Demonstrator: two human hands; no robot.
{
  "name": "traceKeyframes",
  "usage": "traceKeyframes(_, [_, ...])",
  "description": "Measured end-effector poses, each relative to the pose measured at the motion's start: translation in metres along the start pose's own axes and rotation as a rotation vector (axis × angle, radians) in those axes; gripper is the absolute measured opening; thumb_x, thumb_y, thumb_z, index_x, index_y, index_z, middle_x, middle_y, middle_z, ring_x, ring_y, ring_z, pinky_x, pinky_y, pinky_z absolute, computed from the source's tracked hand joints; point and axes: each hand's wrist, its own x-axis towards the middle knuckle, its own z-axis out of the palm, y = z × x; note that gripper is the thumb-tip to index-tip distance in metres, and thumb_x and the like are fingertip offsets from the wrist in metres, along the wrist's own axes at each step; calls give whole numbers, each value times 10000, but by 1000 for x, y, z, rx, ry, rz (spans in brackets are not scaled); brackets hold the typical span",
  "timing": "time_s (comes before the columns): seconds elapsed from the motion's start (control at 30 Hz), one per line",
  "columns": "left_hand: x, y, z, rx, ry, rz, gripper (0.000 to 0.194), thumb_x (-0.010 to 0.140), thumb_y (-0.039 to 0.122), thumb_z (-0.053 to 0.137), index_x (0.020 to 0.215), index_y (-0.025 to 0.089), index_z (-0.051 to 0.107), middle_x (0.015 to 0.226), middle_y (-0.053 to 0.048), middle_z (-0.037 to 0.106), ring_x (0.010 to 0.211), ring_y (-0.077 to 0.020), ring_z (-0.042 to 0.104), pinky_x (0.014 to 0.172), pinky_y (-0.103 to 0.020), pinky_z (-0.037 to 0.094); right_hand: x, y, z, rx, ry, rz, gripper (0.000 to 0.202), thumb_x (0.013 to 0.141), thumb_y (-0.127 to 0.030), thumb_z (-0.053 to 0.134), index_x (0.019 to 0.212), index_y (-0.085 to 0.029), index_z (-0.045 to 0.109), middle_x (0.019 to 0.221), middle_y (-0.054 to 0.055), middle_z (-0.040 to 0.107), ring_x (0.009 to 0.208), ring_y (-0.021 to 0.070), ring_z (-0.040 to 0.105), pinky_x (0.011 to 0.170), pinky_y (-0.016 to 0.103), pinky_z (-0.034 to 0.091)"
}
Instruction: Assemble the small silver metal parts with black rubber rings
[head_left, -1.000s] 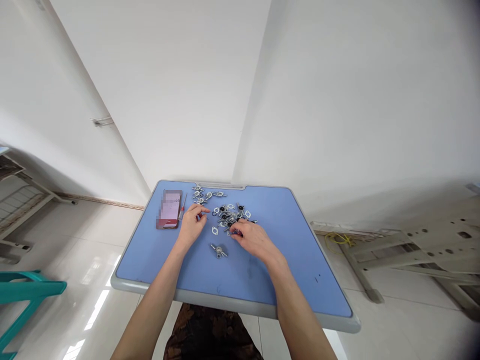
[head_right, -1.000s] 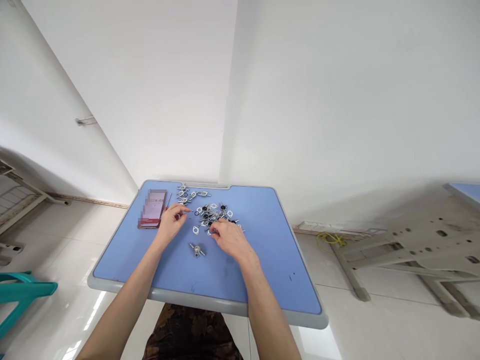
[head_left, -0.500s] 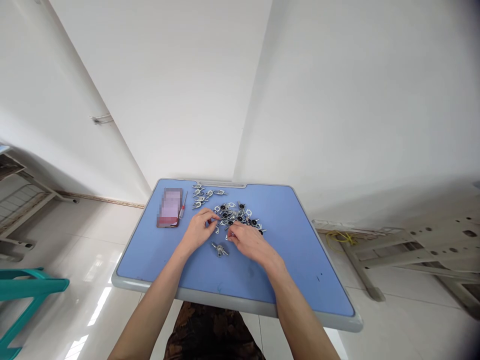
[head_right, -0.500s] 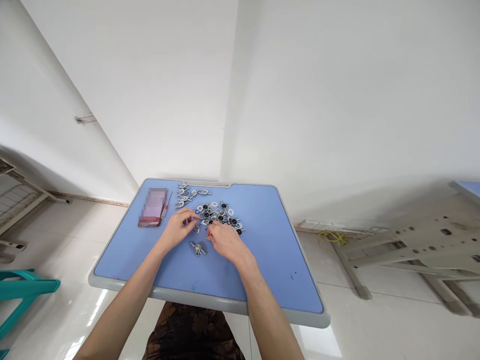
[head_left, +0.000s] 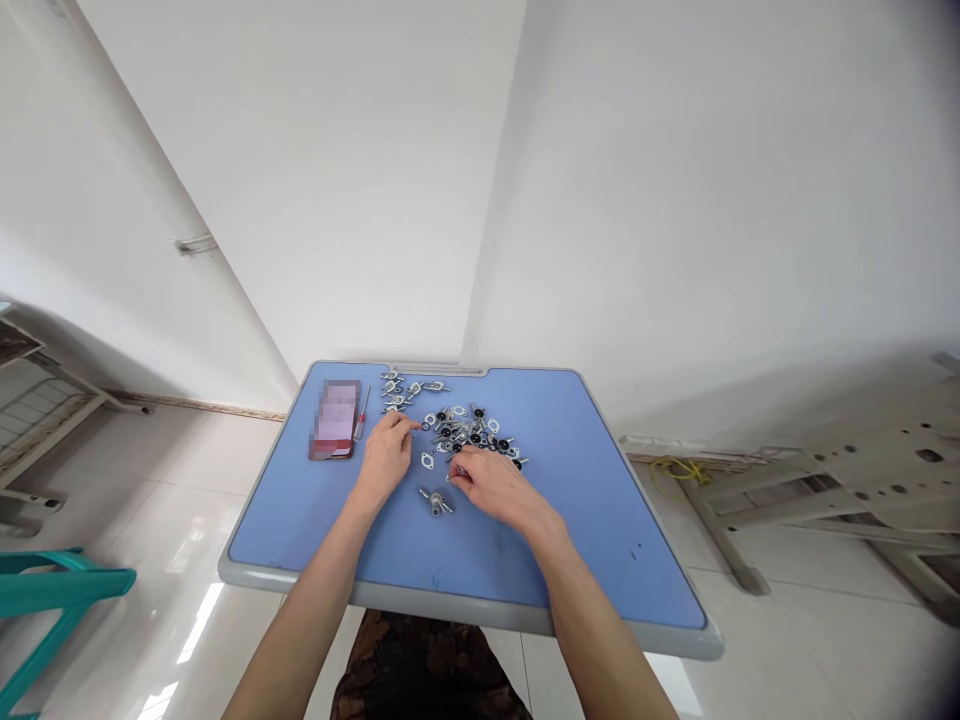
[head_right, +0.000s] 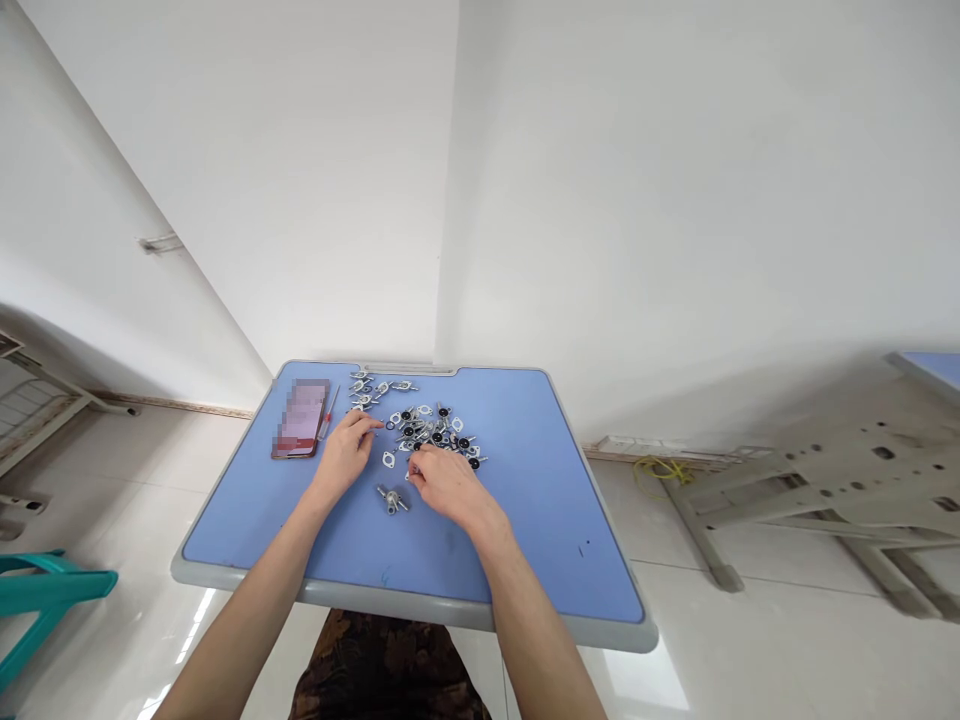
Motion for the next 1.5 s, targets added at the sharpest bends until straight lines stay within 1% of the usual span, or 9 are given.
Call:
traceKeyframes(0.13, [7,-1,4,136,24,-4,257,869,68,470,1010,179,653,991,-76,602,951,-207,571,837,-338,448,0,1,-1,56,67,22,134,862,-163,511,801,-186,628,895,35,661,756,148,604,658,236,366])
traceKeyframes(0.27, [12,5,12,301,-44,79,194,886,195,536,1051,197,639,1018,-73,608,960,-232,543,802,-363,409,1,3,-1,67,143,44,129,868,-163,513,846,-185,638,892,31,664,762,148,606,666,240,369])
traceKeyframes(0.57, [10,8,15,477,-110,102,94,879,183,549,890,174,642,881,-69,629,861,-228,552,759,-364,347,1,3,-1,72,203,55,107,868,-164,530,835,-187,630,862,22,657,714,134,588,615,234,343])
traceKeyframes(0.67, [10,10,12,485,-108,142,171,905,185,495,814,165,639,828,-81,626,826,-228,554,757,-367,343,1,4,0,83,223,58,110,873,-168,523,835,-193,623,856,18,658,705,134,583,611,237,342])
traceKeyframes(0.77, [11,12,9,385,-63,129,241,922,176,443,777,159,635,802,-85,636,814,-223,562,772,-368,348,2,5,1,113,247,56,105,871,-177,521,831,-195,616,854,18,656,688,133,575,614,241,352])
traceKeyframes(0.87, [10,13,3,47,-23,3,211,908,210,465,793,165,637,808,-59,659,815,-200,582,781,-335,380,3,5,2,185,284,53,113,867,-189,511,815,-195,611,830,18,646,670,131,567,621,244,370])
traceKeyframes(1.03, [4,14,-5,-533,-191,-155,267,861,384,511,793,158,636,750,-22,657,720,-161,578,668,-250,425,4,2,2,432,354,0,137,858,-233,502,823,-203,631,816,16,649,702,139,572,644,251,411])
traceKeyframes(1.27, [-2,25,-11,-568,-343,-140,273,834,377,535,738,142,635,671,0,597,659,-128,517,627,-229,394,2,0,-1,664,245,44,163,822,-305,521,779,-180,617,722,2,615,626,128,524,591,243,423])
traceKeyframes(1.5, [-8,33,-21,-610,-467,-136,197,801,280,561,721,131,661,694,-13,622,668,-128,536,611,-221,408,-6,1,-12,631,101,-17,125,789,-254,536,769,-178,633,753,-3,614,659,123,492,606,237,390])
